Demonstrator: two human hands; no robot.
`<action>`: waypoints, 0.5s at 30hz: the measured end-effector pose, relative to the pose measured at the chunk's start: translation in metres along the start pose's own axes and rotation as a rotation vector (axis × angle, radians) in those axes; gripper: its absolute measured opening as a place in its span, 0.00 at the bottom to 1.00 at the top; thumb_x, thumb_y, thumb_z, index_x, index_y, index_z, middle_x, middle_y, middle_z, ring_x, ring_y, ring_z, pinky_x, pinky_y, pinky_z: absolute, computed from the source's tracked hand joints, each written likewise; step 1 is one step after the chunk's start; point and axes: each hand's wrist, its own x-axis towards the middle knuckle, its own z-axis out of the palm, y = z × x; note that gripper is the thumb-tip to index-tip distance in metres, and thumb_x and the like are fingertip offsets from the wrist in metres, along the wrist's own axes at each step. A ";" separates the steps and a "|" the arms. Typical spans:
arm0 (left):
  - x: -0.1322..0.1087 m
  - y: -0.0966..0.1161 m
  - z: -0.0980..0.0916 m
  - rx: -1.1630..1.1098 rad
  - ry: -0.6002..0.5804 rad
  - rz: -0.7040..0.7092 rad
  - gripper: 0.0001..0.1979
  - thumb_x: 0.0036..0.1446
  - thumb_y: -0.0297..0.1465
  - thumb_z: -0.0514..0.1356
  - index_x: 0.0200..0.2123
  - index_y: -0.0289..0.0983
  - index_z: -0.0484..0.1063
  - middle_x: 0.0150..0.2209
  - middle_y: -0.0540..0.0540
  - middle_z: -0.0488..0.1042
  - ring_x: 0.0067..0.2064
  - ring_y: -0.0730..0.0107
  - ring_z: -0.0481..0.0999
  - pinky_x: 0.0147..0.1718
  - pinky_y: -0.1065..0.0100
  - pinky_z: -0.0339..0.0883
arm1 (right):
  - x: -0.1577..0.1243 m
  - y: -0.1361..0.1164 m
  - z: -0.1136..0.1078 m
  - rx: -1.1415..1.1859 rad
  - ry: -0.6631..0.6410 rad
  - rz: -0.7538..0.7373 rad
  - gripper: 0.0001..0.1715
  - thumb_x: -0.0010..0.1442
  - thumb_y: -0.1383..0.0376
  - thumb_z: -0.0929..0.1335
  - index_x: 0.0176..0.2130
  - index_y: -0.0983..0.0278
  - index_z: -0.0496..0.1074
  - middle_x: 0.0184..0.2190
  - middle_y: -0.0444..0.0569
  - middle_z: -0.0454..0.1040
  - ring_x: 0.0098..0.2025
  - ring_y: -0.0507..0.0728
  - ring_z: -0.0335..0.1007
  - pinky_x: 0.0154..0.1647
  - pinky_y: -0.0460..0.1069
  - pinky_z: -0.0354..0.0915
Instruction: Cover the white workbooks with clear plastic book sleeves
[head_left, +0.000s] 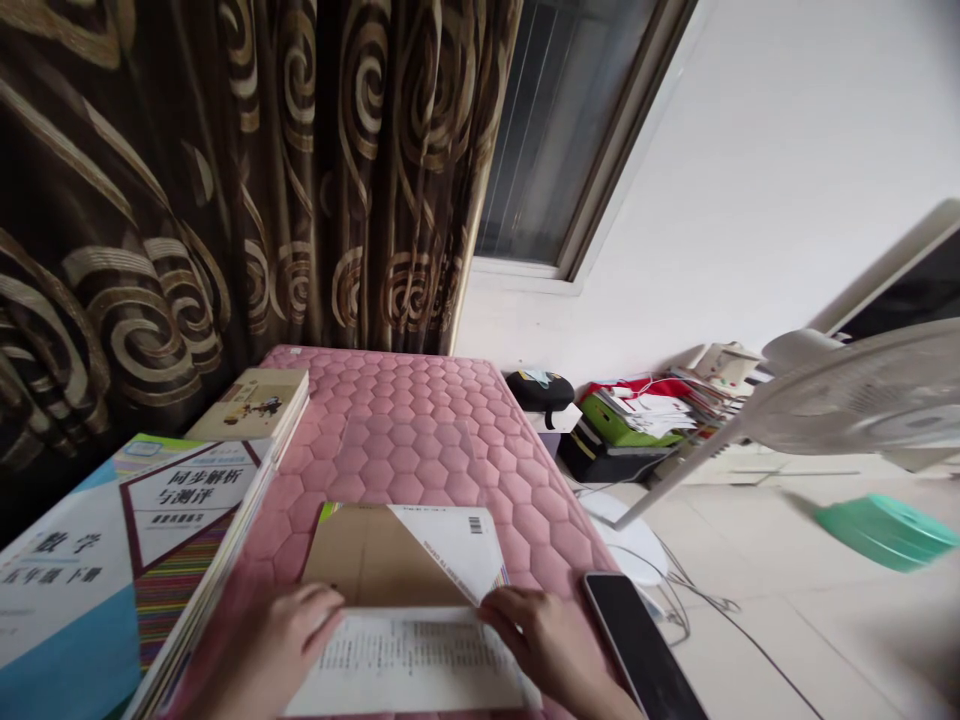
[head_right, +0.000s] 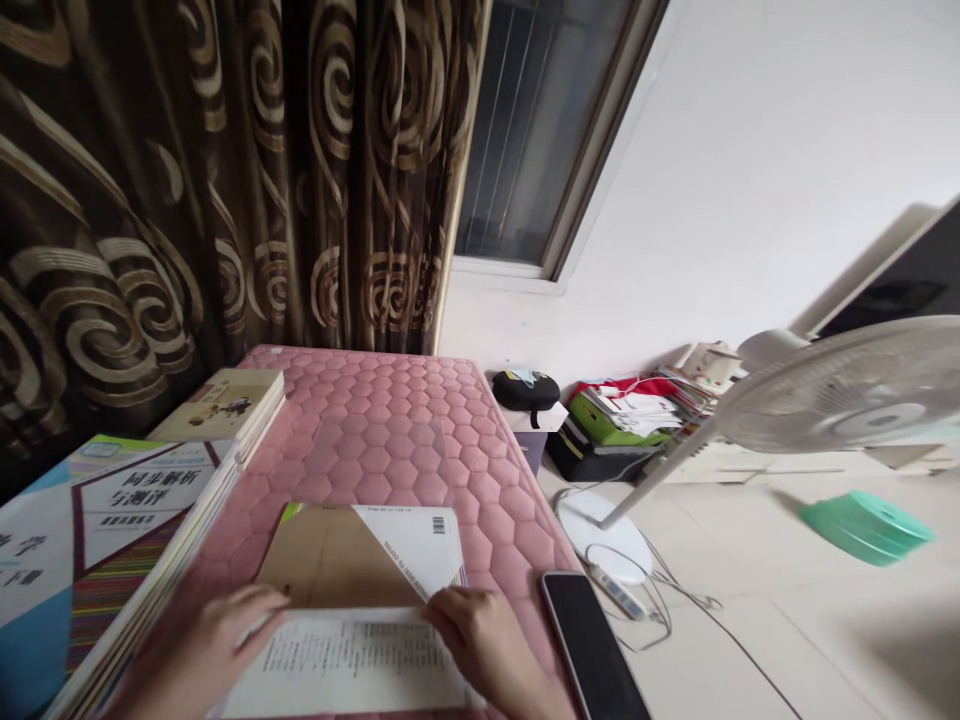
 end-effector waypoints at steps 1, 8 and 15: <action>0.008 -0.005 -0.006 -0.032 0.024 -0.065 0.10 0.53 0.42 0.59 0.31 0.47 0.80 0.32 0.51 0.83 0.32 0.66 0.81 0.33 0.72 0.73 | 0.006 0.004 -0.002 -0.029 0.053 0.008 0.24 0.70 0.56 0.59 0.29 0.61 0.74 0.25 0.47 0.77 0.25 0.54 0.73 0.25 0.46 0.61; 0.064 -0.021 -0.007 -0.491 0.217 -0.411 0.23 0.44 0.52 0.60 0.28 0.37 0.76 0.30 0.44 0.81 0.35 0.58 0.79 0.35 0.66 0.72 | 0.070 0.026 -0.016 -0.145 0.340 -0.032 0.24 0.71 0.57 0.58 0.32 0.61 0.75 0.28 0.48 0.79 0.29 0.55 0.74 0.34 0.48 0.64; 0.089 -0.032 0.014 -0.394 0.262 -0.526 0.18 0.45 0.47 0.59 0.25 0.37 0.73 0.25 0.47 0.77 0.29 0.64 0.74 0.29 0.69 0.64 | 0.110 0.023 -0.016 -0.286 0.408 0.022 0.18 0.69 0.61 0.61 0.36 0.61 0.78 0.36 0.52 0.80 0.41 0.61 0.74 0.48 0.56 0.63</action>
